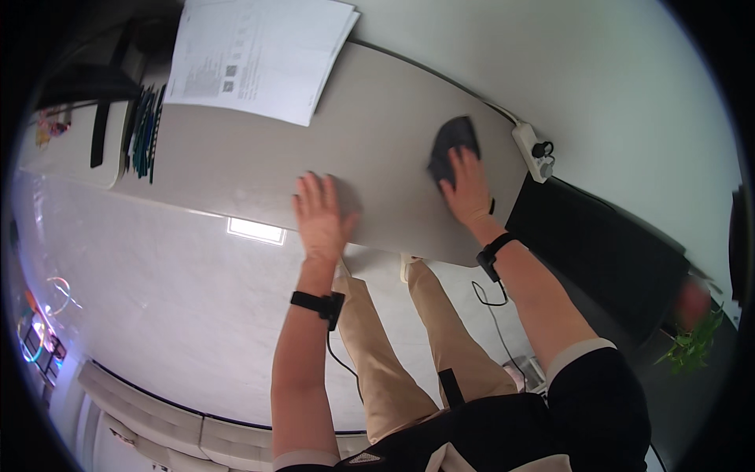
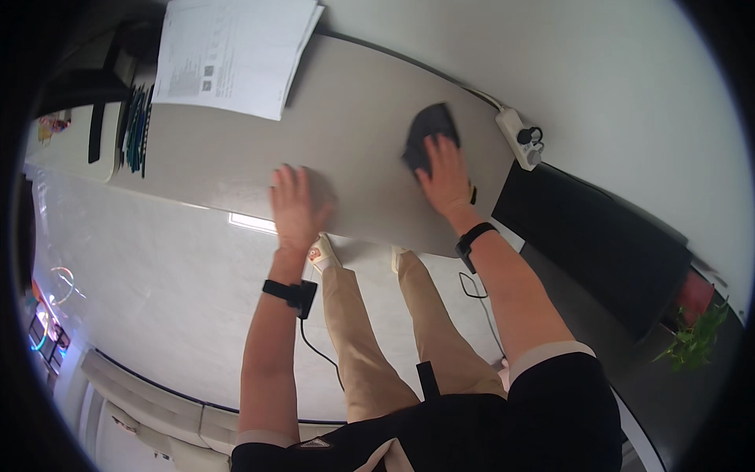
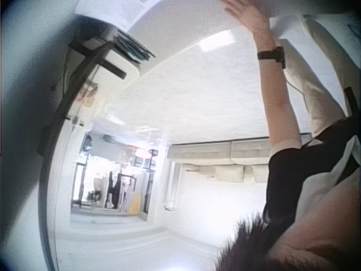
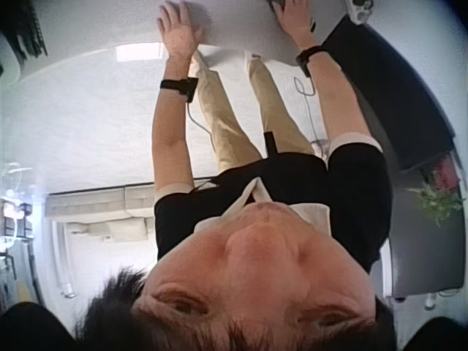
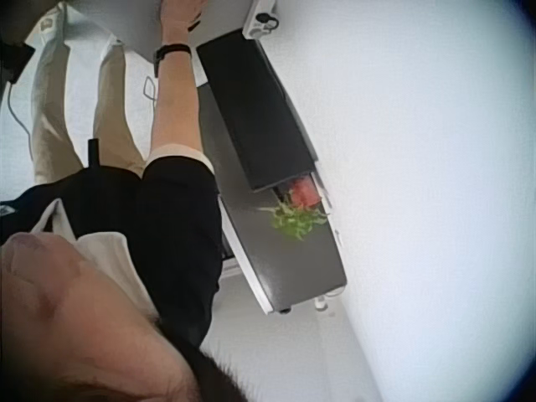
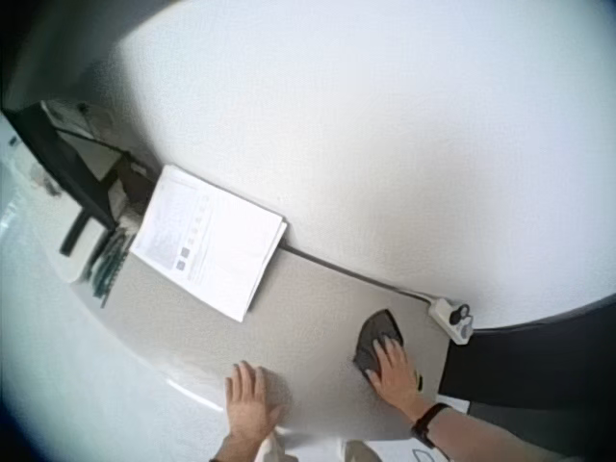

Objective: The person wipes a large flat-screen TV with a cloth, then cleans the white TV stand and surrounding surfaces. The person uses a gray and yellow cloth to wipe the screen and the stand, moving items like a remote and papers as needed.

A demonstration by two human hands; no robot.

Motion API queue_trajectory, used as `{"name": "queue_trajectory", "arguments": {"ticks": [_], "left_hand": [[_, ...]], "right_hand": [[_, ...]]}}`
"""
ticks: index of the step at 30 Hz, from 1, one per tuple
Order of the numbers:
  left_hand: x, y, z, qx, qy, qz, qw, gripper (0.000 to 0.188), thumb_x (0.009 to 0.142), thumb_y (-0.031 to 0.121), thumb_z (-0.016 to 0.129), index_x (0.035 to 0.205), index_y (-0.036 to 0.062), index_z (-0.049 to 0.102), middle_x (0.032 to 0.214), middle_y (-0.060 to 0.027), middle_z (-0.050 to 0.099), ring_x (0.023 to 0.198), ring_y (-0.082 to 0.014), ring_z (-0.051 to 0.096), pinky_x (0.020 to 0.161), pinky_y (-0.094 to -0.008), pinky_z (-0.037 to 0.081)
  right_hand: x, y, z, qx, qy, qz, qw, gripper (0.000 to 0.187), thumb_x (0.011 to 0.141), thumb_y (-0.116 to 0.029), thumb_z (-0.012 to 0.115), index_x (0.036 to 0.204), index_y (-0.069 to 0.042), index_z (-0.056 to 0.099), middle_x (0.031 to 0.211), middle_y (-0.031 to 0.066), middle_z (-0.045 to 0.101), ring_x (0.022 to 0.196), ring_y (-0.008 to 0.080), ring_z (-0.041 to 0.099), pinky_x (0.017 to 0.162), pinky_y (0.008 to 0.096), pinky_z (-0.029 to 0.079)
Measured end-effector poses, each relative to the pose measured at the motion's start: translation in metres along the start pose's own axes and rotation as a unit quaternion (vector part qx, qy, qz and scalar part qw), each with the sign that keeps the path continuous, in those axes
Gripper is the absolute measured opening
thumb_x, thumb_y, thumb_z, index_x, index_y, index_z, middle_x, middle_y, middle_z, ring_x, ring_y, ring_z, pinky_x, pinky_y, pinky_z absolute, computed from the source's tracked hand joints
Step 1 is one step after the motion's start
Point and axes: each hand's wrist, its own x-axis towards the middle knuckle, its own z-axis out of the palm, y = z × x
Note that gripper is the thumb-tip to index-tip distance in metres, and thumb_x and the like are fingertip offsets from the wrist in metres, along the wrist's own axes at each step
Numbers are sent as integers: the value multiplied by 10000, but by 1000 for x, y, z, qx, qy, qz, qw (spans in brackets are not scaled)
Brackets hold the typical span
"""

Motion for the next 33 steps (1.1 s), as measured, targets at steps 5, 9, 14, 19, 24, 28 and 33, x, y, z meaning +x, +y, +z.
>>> {"name": "queue_trajectory", "arguments": {"ticks": [5, 9, 14, 19, 24, 28, 33], "left_hand": [[0, 49, 3, 99, -77, 55, 991, 1149, 703, 457, 888, 1594, 74, 272, 1605, -351, 222, 1498, -536, 210, 1190, -588, 301], [0, 44, 5, 112, -74, 62, 989, 1180, 685, 469, 896, 1599, 82, 258, 1601, -355, 226, 1494, -536, 224, 1173, -586, 333], [-2, 45, 10, 88, -12, 64, 994, 1204, 593, 398, 950, 1564, 80, 314, 1557, -362, 294, 1456, -537, 295, 1124, -590, 386], [-3, 44, 11, 75, -36, 54, 995, 1200, 645, 388, 929, 1593, 110, 246, 1601, -341, 225, 1499, -510, 232, 1166, -568, 353], [-4, 45, 10, 105, -42, 59, 992, 1208, 682, 421, 911, 1612, 109, 206, 1624, -329, 182, 1510, -504, 204, 1189, -552, 328], [-3, 46, 11, 116, -40, 64, 990, 1224, 685, 419, 911, 1617, 115, 178, 1623, -331, 178, 1510, -499, 206, 1184, -552, 336], [-5, 42, 14, 111, -38, 69, 991, 1200, 701, 384, 908, 1618, 116, 181, 1623, -330, 174, 1501, -516, 210, 1181, -551, 339]], "right_hand": [[81, 24, 26, 6, 182, 85, 980, 604, 951, -314, 634, 1450, -1, 498, 1451, 300, 489, 1315, 471, 467, 1111, 540, 371], [168, -59, 39, -17, 153, -44, 987, 637, 938, -371, 648, 1490, -101, 479, 1540, 122, 468, 1410, 311, 415, 1119, 545, 343], [187, -143, 27, 35, 48, -197, 979, 538, 976, -375, 600, 1453, -132, 536, 1548, 72, 466, 1450, 274, 376, 1205, 552, 263], [103, -57, 11, 67, 72, -164, 982, 605, 892, -342, 727, 1444, -177, 543, 1478, 41, 509, 1324, 268, 469, 1127, 502, 358], [33, 52, 12, 3, 72, 57, 996, 656, 879, -284, 742, 1478, -180, 495, 1359, 73, 528, 1176, 318, 530, 987, 489, 463], [-37, 112, -6, -31, 72, 190, 979, 633, 894, -289, 721, 1460, -121, 491, 1255, 113, 524, 1095, 331, 572, 903, 479, 520], [-25, 112, -15, 30, 50, 306, 950, 562, 934, -288, 652, 1432, -75, 504, 1167, 187, 574, 1038, 395, 619, 838, 501, 543]]}}
